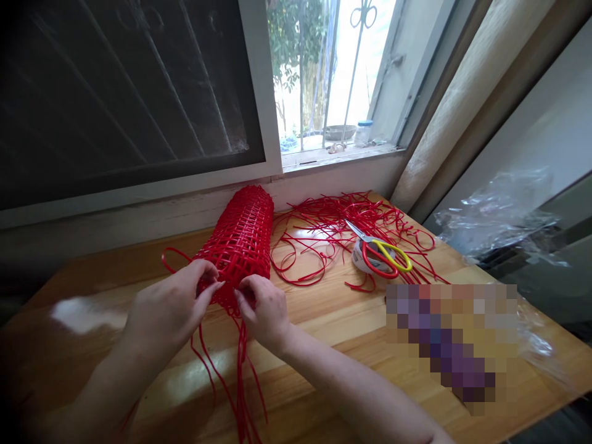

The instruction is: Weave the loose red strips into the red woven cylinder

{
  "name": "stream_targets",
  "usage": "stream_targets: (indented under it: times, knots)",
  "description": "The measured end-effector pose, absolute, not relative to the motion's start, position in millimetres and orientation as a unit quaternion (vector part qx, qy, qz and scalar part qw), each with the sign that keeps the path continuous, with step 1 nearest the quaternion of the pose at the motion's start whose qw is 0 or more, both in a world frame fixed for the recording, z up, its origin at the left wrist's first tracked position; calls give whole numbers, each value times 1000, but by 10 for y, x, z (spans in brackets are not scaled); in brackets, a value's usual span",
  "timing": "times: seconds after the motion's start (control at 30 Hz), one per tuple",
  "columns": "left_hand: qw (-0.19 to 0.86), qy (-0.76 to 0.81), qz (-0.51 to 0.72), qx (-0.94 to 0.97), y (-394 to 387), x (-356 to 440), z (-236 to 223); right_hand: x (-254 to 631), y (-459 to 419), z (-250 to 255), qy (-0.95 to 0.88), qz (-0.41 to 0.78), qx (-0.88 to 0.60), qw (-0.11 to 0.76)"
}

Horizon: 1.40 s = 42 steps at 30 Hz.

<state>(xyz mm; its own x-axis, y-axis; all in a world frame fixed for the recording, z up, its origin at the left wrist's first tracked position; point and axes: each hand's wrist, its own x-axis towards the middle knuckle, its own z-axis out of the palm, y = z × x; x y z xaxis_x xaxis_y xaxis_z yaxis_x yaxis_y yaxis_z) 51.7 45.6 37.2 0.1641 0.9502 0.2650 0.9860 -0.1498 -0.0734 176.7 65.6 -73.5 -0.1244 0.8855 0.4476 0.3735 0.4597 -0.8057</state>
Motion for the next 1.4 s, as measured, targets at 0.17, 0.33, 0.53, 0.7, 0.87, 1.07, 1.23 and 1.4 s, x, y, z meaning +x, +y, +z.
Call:
stream_targets:
  times: [0.17, 0.33, 0.53, 0.7, 0.87, 1.07, 1.23, 1.4]
  knots:
    - [134, -646, -74, -747, 464, 547, 379, 1759, 638, -723, -696, 284, -467, 466]
    - [120, -654, -63, -744, 460, 549, 399, 1712, 657, -732, -616, 444, -453, 467]
    - [122, -650, -67, -747, 450, 534, 385, 1703, 671, -696, -550, 540, -416, 483]
    - [124, -651, -64, -747, 446, 538, 391, 1680, 684, -681, -544, 535, -430, 481]
    - [111, -657, -53, -744, 461, 571, 408, 1641, 699, -703, -546, 520, -450, 479]
    - [98, -662, -25, -743, 467, 598, 412, 1643, 665, -703, -565, 495, -457, 477]
    - [99, -658, -2, -747, 487, 619, 376, 1660, 608, -690, -606, 425, -477, 473]
    - [140, -613, -9, -777, 519, 654, 310, 1719, 590, -689, -632, 379, -496, 459]
